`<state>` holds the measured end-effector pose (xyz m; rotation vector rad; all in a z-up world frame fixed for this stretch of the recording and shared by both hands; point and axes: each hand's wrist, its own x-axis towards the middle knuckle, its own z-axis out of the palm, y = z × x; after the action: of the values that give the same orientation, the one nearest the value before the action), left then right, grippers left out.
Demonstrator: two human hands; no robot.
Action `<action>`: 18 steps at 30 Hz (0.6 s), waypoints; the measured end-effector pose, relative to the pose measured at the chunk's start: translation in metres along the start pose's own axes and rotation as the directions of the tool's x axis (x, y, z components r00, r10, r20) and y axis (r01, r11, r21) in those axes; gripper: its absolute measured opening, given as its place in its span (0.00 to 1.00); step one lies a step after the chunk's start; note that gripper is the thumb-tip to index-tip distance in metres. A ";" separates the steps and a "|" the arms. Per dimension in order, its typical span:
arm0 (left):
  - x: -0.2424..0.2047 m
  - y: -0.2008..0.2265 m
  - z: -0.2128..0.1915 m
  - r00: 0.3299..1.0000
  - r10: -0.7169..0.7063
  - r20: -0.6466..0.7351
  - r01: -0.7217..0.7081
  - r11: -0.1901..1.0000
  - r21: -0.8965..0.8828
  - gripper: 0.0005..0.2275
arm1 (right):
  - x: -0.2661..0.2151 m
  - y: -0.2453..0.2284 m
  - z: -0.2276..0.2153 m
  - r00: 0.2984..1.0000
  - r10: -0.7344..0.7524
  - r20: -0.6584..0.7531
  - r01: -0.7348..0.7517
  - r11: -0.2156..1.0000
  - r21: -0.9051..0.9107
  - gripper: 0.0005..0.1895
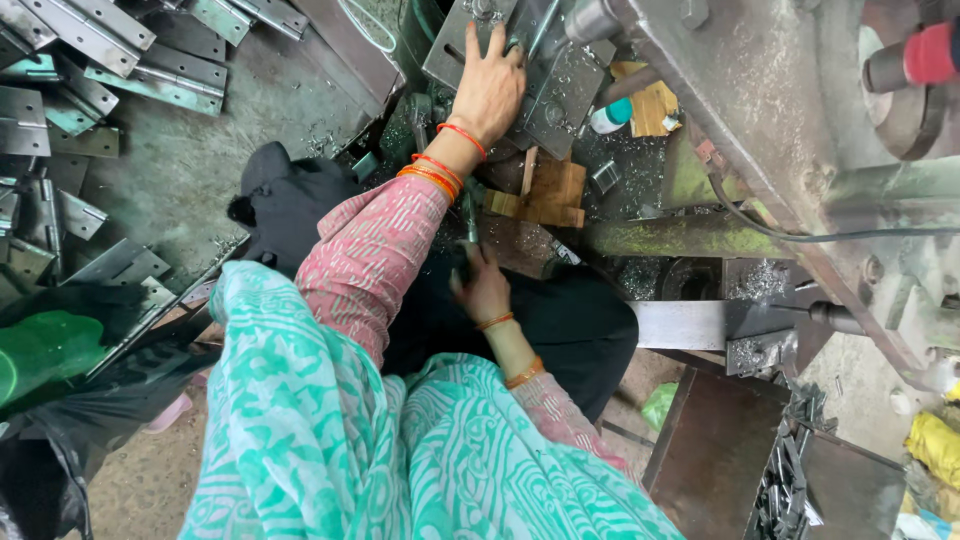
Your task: The person repeatedly places metal hinge components into a press machine, activates the press with a lever, and removes the processed pieces. The person handles the components one at a time, positioning them in the machine and then discarding them into a pile.
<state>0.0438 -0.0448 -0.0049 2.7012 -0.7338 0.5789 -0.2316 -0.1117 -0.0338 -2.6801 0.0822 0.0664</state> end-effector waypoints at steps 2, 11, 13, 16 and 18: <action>-0.006 -0.002 0.000 1.000 0.019 0.003 -0.019 1.000 0.002 0.14 | -0.007 0.010 0.018 0.996 -0.046 -0.079 0.051 0.997 0.066 0.28; -0.023 -0.007 -0.003 0.995 -0.017 0.098 0.017 1.000 0.006 0.19 | 0.016 0.003 -0.033 0.994 -0.081 0.067 0.077 0.996 0.053 0.28; -0.016 -0.005 0.002 0.986 -0.028 0.167 0.028 1.000 0.007 0.18 | 0.025 0.001 -0.051 0.992 -0.081 0.099 0.079 0.996 0.029 0.26; 0.001 -0.007 0.008 0.998 -0.066 0.015 0.067 0.998 -0.012 0.20 | 0.037 0.002 -0.062 0.992 -0.075 0.102 0.076 0.997 -0.008 0.25; 0.007 -0.007 0.012 0.997 -0.072 0.041 0.073 0.997 -0.033 0.19 | 0.034 0.003 -0.049 0.993 -0.041 0.109 0.044 0.999 -0.025 0.25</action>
<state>0.0567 -0.0460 -0.0140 2.7022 -0.6466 0.4926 -0.1962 -0.1381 0.0067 -2.6984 -0.0102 0.2011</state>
